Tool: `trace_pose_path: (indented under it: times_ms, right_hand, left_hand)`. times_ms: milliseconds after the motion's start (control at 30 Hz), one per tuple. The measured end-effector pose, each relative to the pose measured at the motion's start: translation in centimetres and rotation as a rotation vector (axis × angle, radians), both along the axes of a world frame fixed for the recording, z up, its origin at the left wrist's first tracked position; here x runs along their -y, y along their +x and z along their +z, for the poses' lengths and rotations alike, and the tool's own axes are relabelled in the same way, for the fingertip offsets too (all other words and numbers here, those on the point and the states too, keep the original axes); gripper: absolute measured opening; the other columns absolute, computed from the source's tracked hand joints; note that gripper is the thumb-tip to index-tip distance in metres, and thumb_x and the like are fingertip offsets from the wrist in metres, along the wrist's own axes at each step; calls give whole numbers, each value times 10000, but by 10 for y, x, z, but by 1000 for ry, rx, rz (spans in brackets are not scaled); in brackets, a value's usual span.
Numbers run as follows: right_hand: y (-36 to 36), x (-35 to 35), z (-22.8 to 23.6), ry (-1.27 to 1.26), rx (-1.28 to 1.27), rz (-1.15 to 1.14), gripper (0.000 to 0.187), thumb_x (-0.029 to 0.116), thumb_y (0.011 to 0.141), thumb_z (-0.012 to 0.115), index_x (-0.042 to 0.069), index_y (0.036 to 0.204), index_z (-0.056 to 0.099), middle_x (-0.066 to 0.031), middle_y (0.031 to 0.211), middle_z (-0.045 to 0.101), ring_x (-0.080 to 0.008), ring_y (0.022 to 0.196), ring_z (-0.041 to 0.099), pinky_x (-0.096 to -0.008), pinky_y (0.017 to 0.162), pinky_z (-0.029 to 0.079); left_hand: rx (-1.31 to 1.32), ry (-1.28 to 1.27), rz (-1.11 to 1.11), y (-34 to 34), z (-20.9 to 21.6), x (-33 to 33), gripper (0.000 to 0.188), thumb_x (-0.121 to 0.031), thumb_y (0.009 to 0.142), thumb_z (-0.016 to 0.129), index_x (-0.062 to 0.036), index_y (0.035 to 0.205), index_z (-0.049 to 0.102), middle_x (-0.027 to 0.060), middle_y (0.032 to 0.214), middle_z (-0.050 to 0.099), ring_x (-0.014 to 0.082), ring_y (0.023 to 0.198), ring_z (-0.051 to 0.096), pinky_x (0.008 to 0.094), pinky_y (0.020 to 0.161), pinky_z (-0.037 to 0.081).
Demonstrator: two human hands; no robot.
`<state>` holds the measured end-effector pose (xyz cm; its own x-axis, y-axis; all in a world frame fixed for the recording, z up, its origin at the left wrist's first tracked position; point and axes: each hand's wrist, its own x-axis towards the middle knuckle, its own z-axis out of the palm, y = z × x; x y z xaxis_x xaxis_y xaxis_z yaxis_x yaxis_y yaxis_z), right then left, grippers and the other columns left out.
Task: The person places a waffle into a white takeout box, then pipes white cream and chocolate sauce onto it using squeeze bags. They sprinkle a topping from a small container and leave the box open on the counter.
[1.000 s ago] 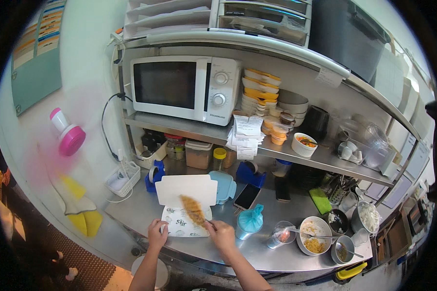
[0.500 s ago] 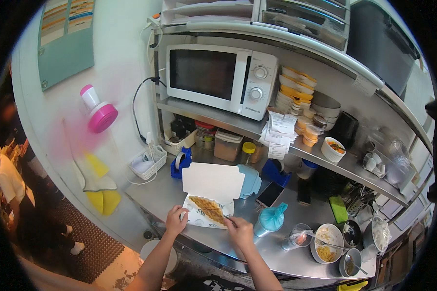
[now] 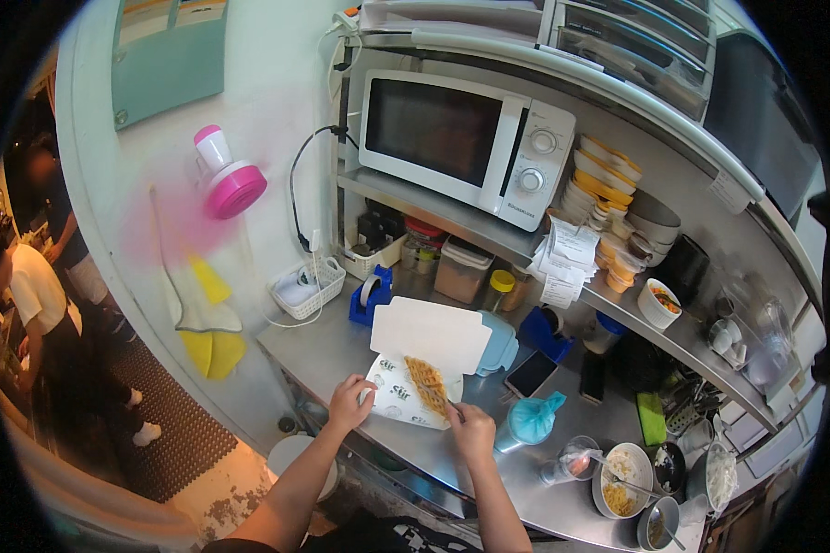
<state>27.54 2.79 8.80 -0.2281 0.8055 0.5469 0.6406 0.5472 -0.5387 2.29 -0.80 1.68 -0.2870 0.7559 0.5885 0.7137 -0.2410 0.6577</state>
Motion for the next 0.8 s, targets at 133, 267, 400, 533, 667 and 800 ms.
trace_pose_path:
  times_ms: [133,267,400,533,667,800]
  right_hand:
    - [-2,-4,-5,-2,107,7,217,247,812,669,31,825,685,-136,700,628,-303,615,624,-390,563,496]
    - [-7,-10,-8,30,176,21,226,293,838,633,72,800,660,-116,691,623,-300,615,624,-406,553,498]
    - [-12,-17,-9,48,235,51,243,305,827,644,64,801,661,-118,691,620,-303,622,625,-407,559,500]
    - [-10,-24,-6,12,307,71,267,311,812,665,44,792,673,-130,689,615,-309,628,623,-407,568,496]
    - [-7,-31,-9,1,350,97,273,315,802,675,44,769,672,-137,703,625,-312,627,622,-404,572,498]
    - [-5,-37,-18,18,243,137,254,281,799,682,30,761,668,-148,706,628,-319,632,622,-403,580,496]
  left_hand:
    - [-9,-36,16,0,-1,0,103,-157,782,633,-115,872,660,92,952,592,310,876,580,389,789,444]
    - [-2,-49,14,0,-2,0,104,-164,783,634,-122,873,664,88,964,595,306,882,582,387,797,441]
    - [23,-47,1,-2,-3,-1,109,-163,783,635,-126,879,667,83,970,597,297,888,583,384,800,442]
    - [16,-48,11,-2,-4,-1,110,-167,782,635,-128,879,667,84,977,595,295,902,582,389,800,445]
    - [10,-58,13,-2,-3,0,113,-174,781,636,-134,882,666,92,975,592,300,907,580,400,793,447]
    - [8,-95,23,-1,-7,-1,112,-171,780,635,-137,884,662,100,974,591,314,899,582,405,796,455]
